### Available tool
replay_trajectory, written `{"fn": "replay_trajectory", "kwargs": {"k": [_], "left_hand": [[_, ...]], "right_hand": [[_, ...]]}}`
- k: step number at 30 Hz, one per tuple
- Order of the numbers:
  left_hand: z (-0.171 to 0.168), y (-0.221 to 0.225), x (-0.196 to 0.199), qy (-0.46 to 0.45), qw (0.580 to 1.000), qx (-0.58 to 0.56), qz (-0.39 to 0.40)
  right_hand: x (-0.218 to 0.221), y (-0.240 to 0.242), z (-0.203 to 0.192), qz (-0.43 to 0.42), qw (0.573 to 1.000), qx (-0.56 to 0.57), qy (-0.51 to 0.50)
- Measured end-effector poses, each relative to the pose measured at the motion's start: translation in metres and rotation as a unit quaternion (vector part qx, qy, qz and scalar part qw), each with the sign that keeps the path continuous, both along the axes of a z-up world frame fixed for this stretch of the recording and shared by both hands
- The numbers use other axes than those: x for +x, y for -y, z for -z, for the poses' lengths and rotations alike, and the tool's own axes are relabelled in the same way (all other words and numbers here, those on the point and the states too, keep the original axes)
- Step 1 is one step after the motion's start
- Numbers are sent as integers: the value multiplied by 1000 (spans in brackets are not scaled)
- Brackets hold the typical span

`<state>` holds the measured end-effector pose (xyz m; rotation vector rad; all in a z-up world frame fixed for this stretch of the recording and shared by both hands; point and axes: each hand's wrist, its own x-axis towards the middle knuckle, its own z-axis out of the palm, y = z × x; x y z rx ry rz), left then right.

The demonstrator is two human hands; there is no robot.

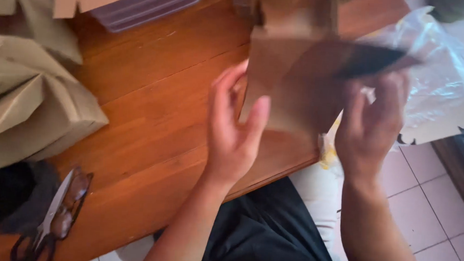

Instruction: The person folds a flat cardboard box blank into a finished box by hand, creasing the flaps and tucking the tabs to lock the sides. The completed box is placed on a stack of similar boxes, and the person begins folding a second blank.

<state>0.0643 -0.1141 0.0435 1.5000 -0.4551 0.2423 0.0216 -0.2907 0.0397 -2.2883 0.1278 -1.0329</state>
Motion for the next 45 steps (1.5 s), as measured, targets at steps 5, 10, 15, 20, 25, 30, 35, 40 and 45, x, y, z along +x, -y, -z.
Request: {"fn": "replay_trajectory", "kwargs": {"k": [5, 10, 15, 20, 25, 30, 35, 40, 45], "left_hand": [[17, 50, 39, 55, 998, 30, 16], [33, 66, 75, 66, 995, 69, -28], [50, 70, 106, 29, 996, 85, -13], [56, 70, 120, 51, 978, 189, -65], [52, 68, 120, 72, 967, 222, -104], [57, 66, 117, 99, 959, 233, -130], [60, 69, 121, 127, 950, 241, -149], [63, 72, 121, 145, 945, 249, -157], [68, 78, 118, 126, 868, 399, -267]], "right_hand": [[44, 35, -25, -6, 999, 39, 8], [94, 51, -17, -98, 988, 117, 0], [124, 66, 30, -157, 975, 153, 26], [116, 56, 29, -169, 970, 174, -8], [112, 52, 23, -183, 973, 139, -9], [111, 55, 28, -170, 982, 74, -31], [110, 63, 28, -145, 987, 54, -44], [111, 66, 30, -161, 985, 37, -52], [114, 57, 41, -131, 991, 0, 26]]}}
